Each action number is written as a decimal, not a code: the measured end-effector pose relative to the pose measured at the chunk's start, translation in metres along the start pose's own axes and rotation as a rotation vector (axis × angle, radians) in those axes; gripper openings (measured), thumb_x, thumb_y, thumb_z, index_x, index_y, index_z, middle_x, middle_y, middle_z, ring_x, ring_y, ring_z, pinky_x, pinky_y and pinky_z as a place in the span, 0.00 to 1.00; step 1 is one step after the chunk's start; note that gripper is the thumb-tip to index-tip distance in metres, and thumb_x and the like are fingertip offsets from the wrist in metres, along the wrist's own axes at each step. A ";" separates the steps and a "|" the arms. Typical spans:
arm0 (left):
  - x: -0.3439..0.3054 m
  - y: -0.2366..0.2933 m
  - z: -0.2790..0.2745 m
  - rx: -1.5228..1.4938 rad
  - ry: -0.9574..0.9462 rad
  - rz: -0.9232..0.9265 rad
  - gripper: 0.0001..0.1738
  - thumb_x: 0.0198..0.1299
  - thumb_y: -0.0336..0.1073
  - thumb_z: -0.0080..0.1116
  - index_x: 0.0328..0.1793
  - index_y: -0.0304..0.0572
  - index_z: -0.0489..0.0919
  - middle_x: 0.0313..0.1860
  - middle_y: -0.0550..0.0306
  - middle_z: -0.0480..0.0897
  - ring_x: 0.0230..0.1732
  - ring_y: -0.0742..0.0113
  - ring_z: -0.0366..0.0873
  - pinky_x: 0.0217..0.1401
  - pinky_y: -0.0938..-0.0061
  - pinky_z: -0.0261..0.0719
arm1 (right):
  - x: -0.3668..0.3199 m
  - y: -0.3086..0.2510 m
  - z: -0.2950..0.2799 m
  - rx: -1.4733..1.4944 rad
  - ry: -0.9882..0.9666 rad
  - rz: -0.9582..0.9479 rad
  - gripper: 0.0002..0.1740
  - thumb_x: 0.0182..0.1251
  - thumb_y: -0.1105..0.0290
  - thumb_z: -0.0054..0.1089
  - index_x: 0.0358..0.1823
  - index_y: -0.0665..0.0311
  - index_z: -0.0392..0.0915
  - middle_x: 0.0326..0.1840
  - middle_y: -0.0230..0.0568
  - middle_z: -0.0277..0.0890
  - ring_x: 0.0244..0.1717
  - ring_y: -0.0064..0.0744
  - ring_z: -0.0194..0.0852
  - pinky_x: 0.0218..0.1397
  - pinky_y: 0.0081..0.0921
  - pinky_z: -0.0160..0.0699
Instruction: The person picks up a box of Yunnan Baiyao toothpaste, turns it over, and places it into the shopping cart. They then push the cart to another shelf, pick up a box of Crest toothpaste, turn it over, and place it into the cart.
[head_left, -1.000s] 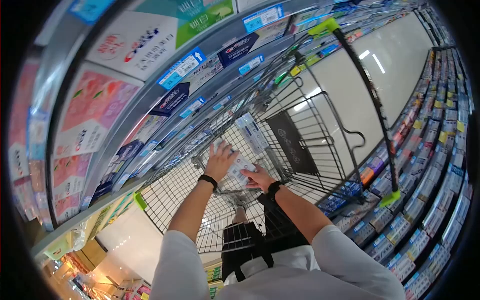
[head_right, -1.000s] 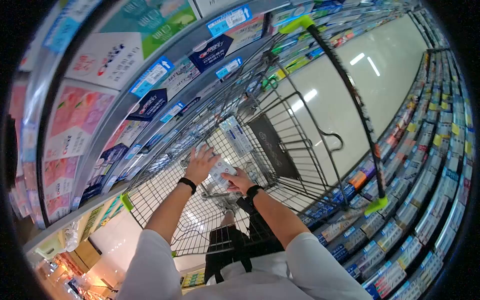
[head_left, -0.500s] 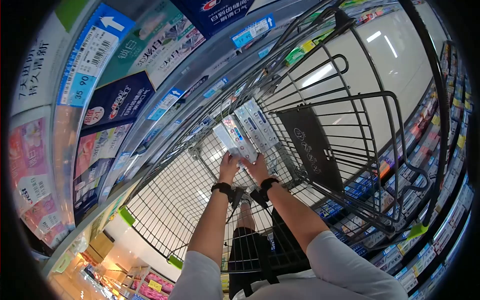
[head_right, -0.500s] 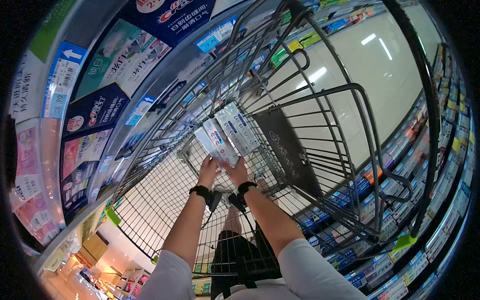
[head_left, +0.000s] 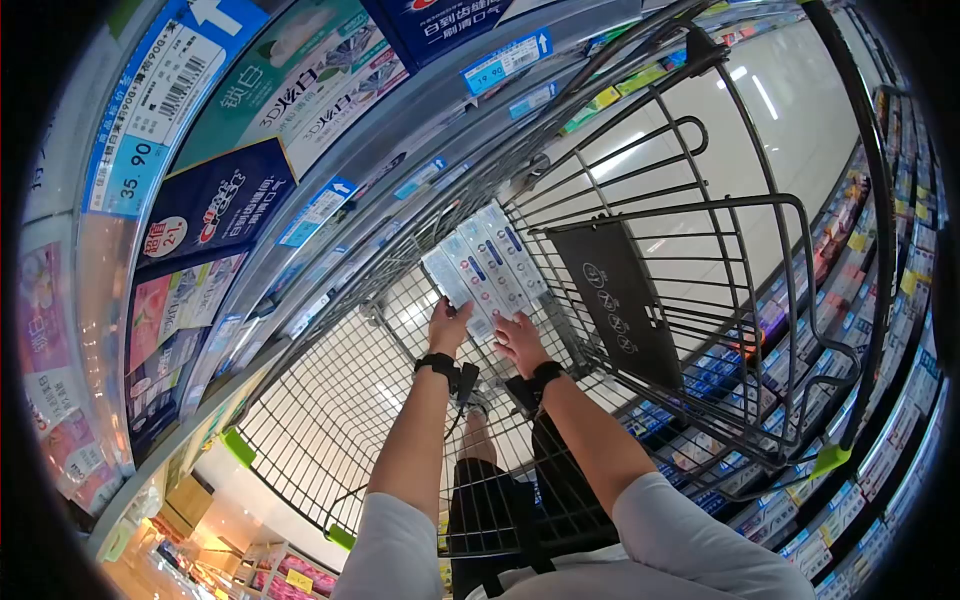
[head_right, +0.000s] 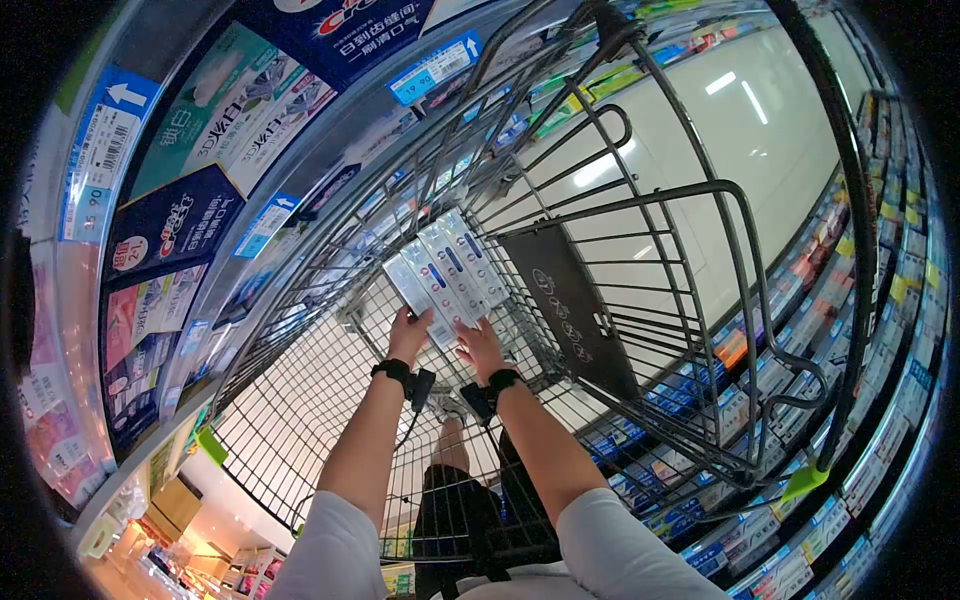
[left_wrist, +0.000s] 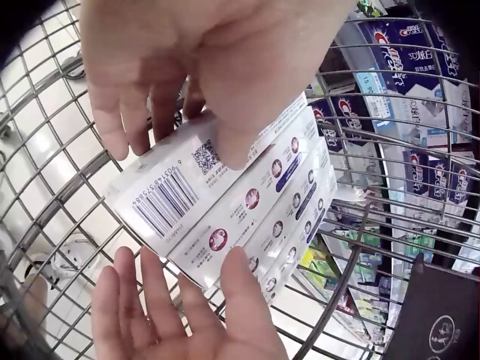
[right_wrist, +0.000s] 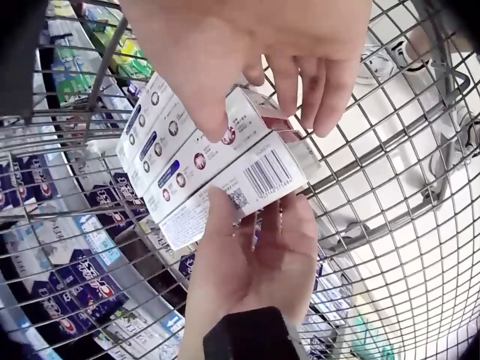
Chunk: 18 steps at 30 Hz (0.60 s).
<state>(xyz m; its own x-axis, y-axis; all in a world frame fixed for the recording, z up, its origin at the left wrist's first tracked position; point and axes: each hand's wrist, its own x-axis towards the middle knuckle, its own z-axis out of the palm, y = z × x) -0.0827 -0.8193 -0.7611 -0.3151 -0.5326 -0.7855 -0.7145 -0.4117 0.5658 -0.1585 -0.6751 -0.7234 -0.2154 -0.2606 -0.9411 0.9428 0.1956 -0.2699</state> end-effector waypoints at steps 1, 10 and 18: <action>-0.001 -0.001 0.000 -0.002 0.006 0.043 0.28 0.61 0.44 0.68 0.62 0.34 0.76 0.40 0.55 0.84 0.37 0.67 0.81 0.38 0.70 0.77 | 0.004 0.001 -0.001 -0.001 -0.015 0.001 0.38 0.65 0.50 0.66 0.69 0.59 0.61 0.60 0.37 0.70 0.59 0.33 0.69 0.61 0.34 0.74; -0.019 0.018 -0.012 -0.044 -0.126 -0.053 0.29 0.67 0.47 0.62 0.68 0.42 0.70 0.49 0.56 0.82 0.49 0.67 0.80 0.46 0.71 0.80 | 0.041 0.008 -0.012 0.312 0.022 0.051 0.23 0.66 0.53 0.66 0.56 0.54 0.72 0.51 0.30 0.73 0.54 0.27 0.69 0.58 0.33 0.72; -0.055 0.039 -0.016 -0.119 -0.191 -0.049 0.31 0.67 0.51 0.62 0.67 0.40 0.70 0.54 0.57 0.78 0.56 0.66 0.77 0.56 0.66 0.79 | 0.023 -0.022 0.026 0.095 0.326 -0.065 0.23 0.68 0.55 0.58 0.50 0.69 0.76 0.38 0.36 0.75 0.37 0.32 0.71 0.42 0.33 0.70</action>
<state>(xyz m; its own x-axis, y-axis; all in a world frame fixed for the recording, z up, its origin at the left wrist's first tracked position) -0.0837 -0.8180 -0.6917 -0.4028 -0.3651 -0.8393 -0.6565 -0.5237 0.5429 -0.1777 -0.7105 -0.7338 -0.3316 0.0495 -0.9421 0.9405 0.0960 -0.3260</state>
